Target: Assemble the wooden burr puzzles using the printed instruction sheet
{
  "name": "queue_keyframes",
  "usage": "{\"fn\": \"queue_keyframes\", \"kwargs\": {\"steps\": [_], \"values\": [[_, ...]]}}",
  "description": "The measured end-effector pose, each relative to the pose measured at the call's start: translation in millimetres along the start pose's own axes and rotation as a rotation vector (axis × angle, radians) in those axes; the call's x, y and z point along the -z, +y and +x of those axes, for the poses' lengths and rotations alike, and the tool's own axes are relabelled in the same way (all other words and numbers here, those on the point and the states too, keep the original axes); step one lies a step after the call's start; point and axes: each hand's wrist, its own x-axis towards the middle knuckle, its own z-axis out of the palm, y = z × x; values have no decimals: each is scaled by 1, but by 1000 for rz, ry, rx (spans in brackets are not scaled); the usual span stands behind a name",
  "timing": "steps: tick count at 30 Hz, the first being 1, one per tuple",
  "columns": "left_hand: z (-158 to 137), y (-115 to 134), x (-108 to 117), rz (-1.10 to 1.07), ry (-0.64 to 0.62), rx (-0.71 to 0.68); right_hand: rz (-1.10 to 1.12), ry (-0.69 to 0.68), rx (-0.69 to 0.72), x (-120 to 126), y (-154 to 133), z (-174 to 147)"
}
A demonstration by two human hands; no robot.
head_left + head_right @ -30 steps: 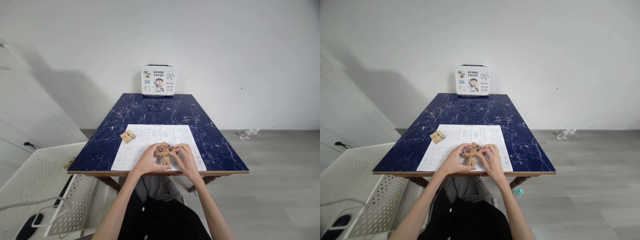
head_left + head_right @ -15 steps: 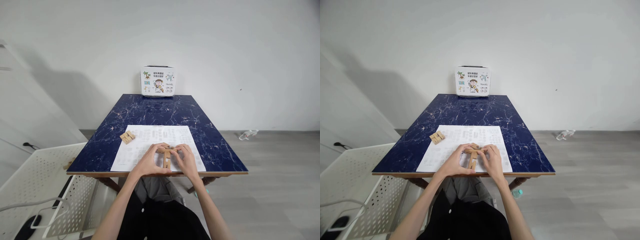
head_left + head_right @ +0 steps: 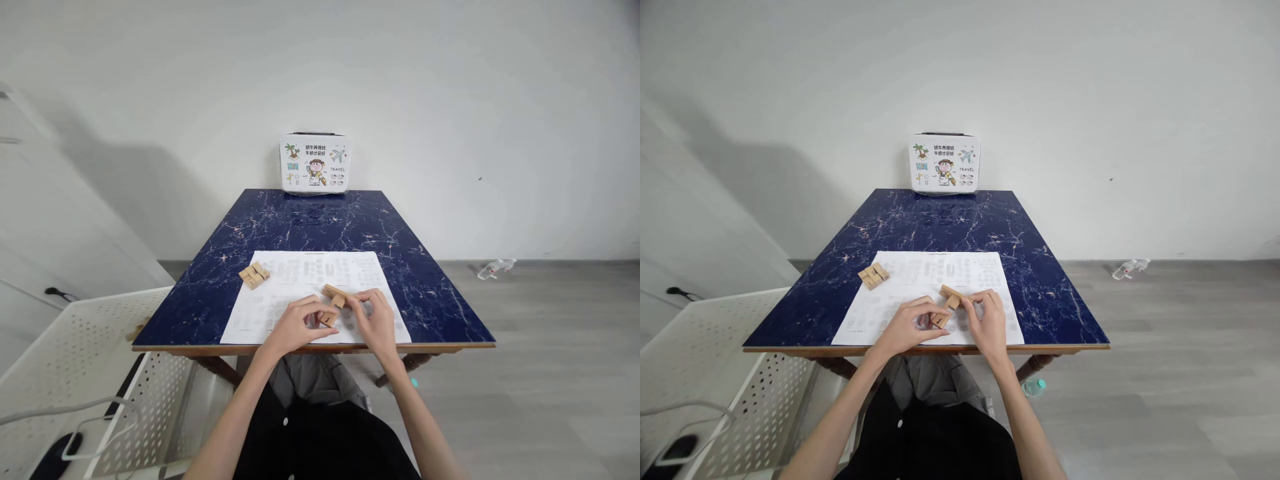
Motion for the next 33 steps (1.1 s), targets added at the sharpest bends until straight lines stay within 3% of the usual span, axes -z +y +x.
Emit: {"fn": "queue_keyframes", "kwargs": {"steps": [5,10,17,19,22,25,33], "values": [[-2,-6,-2,51,-16,-34,36,-1,-17,2,0,1],[-4,-10,-8,254,63,-156,16,5,-22,1,0,1],[-13,8,-14,335,55,-214,11,97,-123,0,11,2],[-15,13,-15,302,106,-150,15,96,-167,-1,15,3],[-12,18,-14,264,188,71,-34,68,-197,-3,18,4],[-1,20,-11,312,179,228,-140,48,-190,-7,21,4],[22,18,-17,678,233,371,-365,-24,-46,-14,28,4]]}}
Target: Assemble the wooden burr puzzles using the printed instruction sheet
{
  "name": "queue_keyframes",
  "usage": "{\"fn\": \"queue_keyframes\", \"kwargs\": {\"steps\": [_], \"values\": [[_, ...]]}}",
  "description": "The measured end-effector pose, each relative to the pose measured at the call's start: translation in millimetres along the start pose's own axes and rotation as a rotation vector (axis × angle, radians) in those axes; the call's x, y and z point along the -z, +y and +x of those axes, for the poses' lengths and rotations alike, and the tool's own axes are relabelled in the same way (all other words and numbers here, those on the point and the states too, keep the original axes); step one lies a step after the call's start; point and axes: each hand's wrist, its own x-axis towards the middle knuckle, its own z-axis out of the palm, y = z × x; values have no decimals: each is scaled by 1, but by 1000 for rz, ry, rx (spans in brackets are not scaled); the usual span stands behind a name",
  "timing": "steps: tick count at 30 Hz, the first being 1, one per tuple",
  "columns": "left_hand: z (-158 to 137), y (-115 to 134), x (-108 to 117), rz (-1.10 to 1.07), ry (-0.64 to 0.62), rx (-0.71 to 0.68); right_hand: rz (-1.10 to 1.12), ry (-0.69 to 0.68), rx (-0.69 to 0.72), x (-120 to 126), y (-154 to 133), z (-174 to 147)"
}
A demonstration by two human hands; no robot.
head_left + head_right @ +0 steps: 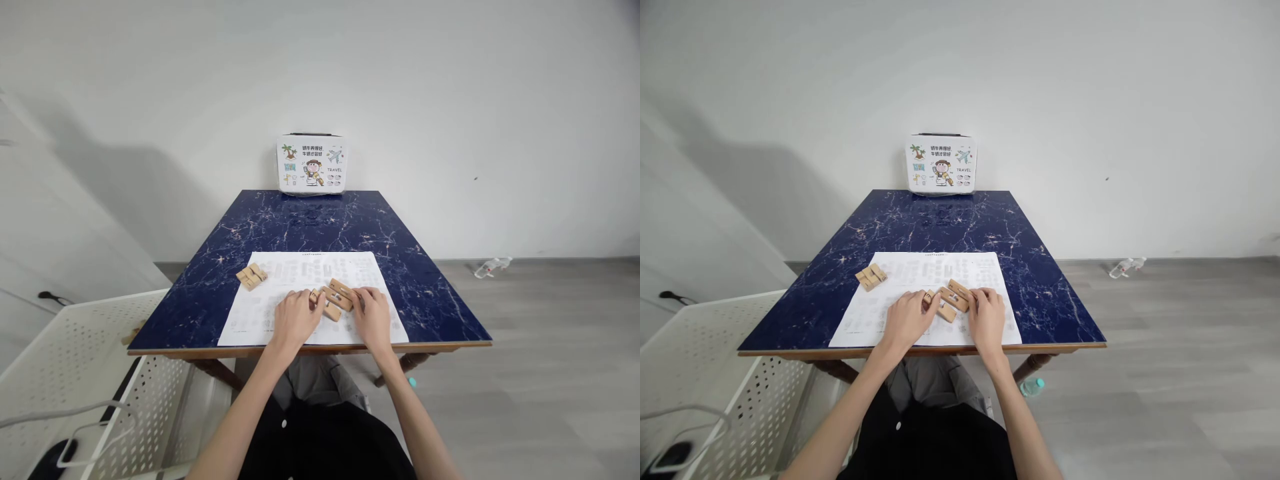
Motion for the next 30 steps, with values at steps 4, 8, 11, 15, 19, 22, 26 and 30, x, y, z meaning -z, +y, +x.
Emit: {"fn": "queue_keyframes", "kwargs": {"steps": [4,8,11,15,19,22,26,30], "values": [[3,-1,-7,56,28,-33,-62,3,31,-4,1,-1],[3,-5,-14,115,84,-59,-104,-16,39,-5,1,-2],[3,-7,-16,117,124,-60,-95,-32,24,-4,-1,-1],[2,-2,-17,-32,102,-218,-9,-10,-9,-1,-3,0],[5,8,-27,-134,-47,-434,136,48,-58,3,-3,0],[15,13,-40,-77,-161,-487,199,80,-90,5,-3,0],[39,12,-51,5,-254,-430,217,90,-99,6,-4,0],[74,-4,-51,24,-346,-343,210,96,-100,5,-6,0]]}}
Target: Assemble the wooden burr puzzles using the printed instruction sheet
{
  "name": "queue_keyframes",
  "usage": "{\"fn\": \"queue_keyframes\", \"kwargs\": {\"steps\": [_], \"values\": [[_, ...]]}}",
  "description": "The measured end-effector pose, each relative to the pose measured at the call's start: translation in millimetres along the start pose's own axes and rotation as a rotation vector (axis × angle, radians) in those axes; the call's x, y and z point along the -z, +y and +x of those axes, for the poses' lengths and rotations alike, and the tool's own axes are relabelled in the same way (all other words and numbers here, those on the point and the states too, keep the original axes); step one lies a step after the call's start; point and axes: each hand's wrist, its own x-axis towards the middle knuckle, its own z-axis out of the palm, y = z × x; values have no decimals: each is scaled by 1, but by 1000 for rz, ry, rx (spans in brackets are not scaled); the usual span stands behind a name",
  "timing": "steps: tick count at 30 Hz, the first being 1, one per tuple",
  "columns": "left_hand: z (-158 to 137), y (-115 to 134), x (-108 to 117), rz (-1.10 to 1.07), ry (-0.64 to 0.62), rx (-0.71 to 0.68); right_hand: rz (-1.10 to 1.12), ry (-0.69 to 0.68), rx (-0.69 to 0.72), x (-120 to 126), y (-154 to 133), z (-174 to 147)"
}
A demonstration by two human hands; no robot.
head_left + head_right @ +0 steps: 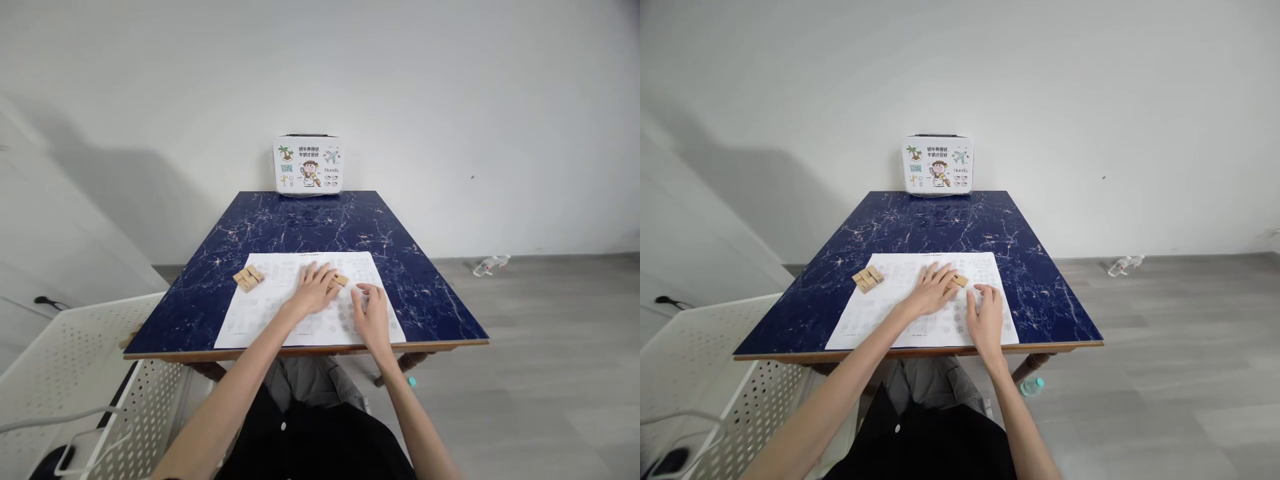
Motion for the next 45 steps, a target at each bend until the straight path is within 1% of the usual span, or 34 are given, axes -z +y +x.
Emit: {"fn": "queue_keyframes", "kwargs": {"steps": [5,11,14,17,22,30,34,40,45], "values": [[19,-50,19,-3,-53,71,-10,-22,-2,1,-1,0],[18,-108,39,15,-114,85,-23,-46,-5,1,-1,1],[15,-131,46,24,-124,104,-27,-47,-1,1,-2,0],[12,-146,52,35,-130,126,-33,-60,-1,1,-3,0],[3,-157,59,36,-126,174,-32,-74,-5,1,-4,-1],[-21,-170,67,57,-94,217,-41,-80,15,0,-2,0],[-26,-165,63,94,-28,249,-45,-84,18,0,-2,-1],[-24,-157,52,134,40,234,-48,-76,23,0,-1,-1],[-27,-154,54,173,106,279,-53,-86,16,0,-2,-1]]}}
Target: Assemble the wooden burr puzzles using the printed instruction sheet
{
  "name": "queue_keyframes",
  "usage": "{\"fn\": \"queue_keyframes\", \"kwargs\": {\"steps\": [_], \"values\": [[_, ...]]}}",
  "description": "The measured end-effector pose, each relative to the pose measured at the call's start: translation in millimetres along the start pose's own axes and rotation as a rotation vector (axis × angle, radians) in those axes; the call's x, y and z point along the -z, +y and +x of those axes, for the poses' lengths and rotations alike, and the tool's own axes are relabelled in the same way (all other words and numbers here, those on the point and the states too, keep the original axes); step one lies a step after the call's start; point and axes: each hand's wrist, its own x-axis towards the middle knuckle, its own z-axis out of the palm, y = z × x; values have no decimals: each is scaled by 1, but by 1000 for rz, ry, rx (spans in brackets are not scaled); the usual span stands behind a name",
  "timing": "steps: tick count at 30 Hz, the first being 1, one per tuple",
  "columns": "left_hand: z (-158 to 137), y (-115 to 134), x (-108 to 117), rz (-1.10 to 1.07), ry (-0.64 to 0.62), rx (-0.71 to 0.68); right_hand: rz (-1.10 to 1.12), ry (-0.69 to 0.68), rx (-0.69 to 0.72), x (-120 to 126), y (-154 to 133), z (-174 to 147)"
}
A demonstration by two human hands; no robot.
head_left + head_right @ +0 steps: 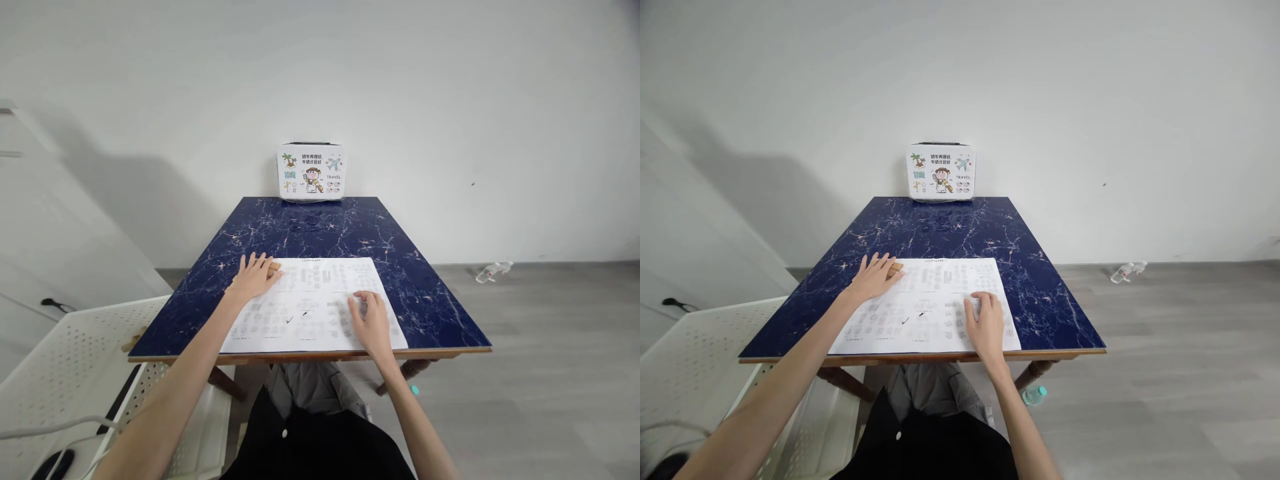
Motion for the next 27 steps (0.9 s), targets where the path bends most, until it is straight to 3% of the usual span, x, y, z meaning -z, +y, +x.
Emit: {"fn": "queue_keyframes", "kwargs": {"steps": [3,7,11,17,27], "values": [[-18,15,0,-6,64,-18,-1,-6,-3,1,-1,0],[-65,52,-6,-223,162,-208,-13,-4,10,1,0,-1],[-107,76,0,-525,72,-255,-22,-11,30,-1,2,-1],[-128,62,22,-783,-9,-118,-28,-29,39,0,4,0],[-132,47,11,-998,31,-58,-33,-194,129,10,18,14]]}}
